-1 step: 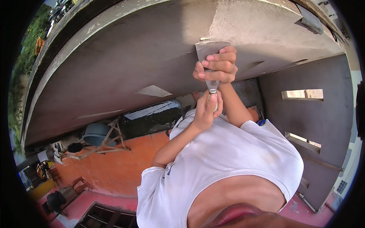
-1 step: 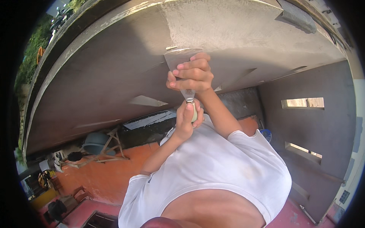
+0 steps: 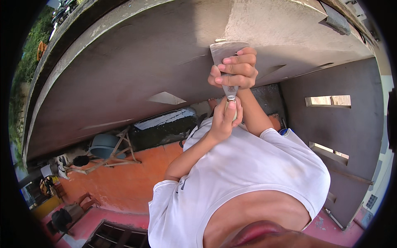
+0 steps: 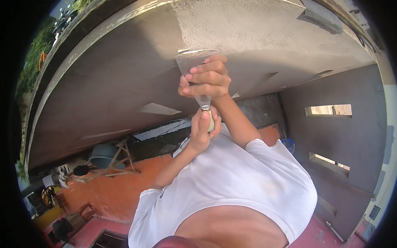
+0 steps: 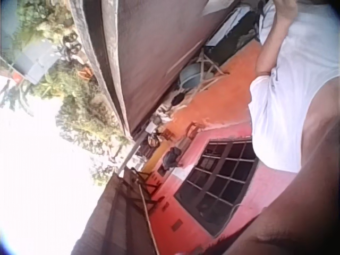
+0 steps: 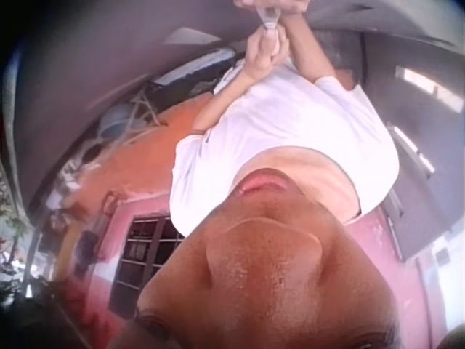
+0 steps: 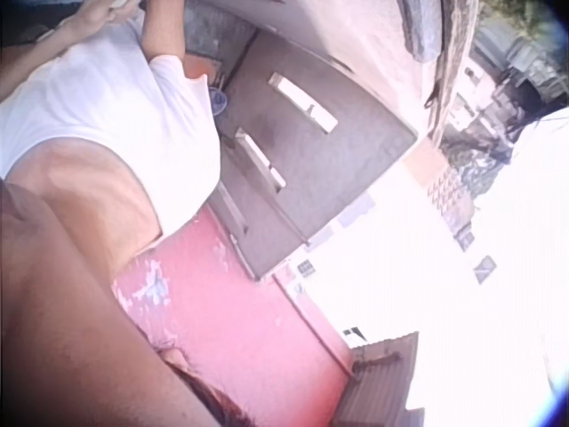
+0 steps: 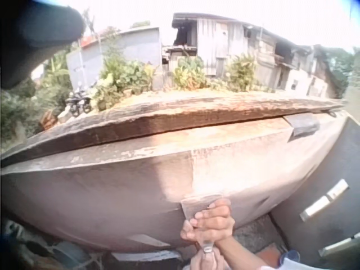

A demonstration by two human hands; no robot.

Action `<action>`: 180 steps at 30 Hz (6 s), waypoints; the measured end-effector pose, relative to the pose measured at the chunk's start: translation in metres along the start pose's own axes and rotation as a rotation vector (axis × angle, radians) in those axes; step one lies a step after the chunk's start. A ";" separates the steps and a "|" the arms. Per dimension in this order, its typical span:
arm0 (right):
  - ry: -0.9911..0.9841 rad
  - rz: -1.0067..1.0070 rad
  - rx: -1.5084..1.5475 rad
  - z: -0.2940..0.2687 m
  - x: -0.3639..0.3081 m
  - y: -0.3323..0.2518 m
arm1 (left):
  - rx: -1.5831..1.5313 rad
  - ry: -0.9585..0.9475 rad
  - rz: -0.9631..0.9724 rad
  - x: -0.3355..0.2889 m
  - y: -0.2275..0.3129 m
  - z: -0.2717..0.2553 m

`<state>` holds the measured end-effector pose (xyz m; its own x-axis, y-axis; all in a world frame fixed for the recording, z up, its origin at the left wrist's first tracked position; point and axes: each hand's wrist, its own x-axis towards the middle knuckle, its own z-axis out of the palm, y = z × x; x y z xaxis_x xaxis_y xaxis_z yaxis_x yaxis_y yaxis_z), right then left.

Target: The person uses a trowel to apply and smooth plaster on a ceiling surface. They repeatedly spread and level the material across the ceiling area, working methodically to even out the surface.

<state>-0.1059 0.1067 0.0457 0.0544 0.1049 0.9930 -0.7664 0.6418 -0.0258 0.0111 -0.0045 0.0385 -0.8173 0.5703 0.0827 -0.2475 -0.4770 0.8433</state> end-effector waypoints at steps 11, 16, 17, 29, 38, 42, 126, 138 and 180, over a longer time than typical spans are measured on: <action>-0.046 0.075 -0.018 -0.009 -0.017 -0.006 | -0.077 -0.024 -0.038 0.000 -0.019 -0.011; -0.006 0.082 -0.036 -0.005 -0.020 -0.010 | -0.024 -0.016 -0.033 -0.003 -0.016 -0.016; 0.011 0.080 -0.039 0.000 -0.016 -0.010 | 0.005 -0.008 -0.030 -0.002 -0.012 -0.018; 0.080 0.007 -0.071 0.014 -0.008 -0.006 | 0.189 -0.005 0.065 0.005 0.003 -0.022; 0.102 0.024 -0.091 0.015 -0.015 -0.008 | 0.188 -0.005 0.041 0.005 0.004 -0.026; 0.134 -0.030 -0.060 0.029 0.024 -0.002 | 0.155 -0.017 0.060 0.013 0.028 -0.018; 0.020 0.018 -0.114 -0.008 0.014 0.002 | 0.073 0.104 0.095 0.012 -0.005 0.013; 0.000 0.039 -0.066 -0.013 0.012 0.004 | 0.102 0.120 0.132 0.015 -0.012 0.016; 0.034 -0.031 0.072 -0.001 0.041 0.003 | 0.032 0.106 0.043 -0.001 0.021 0.044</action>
<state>-0.1056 0.1137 0.0859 0.0997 0.1118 0.9887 -0.8082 0.5888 0.0149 0.0290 0.0141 0.0797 -0.8779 0.4745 0.0641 -0.1954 -0.4772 0.8568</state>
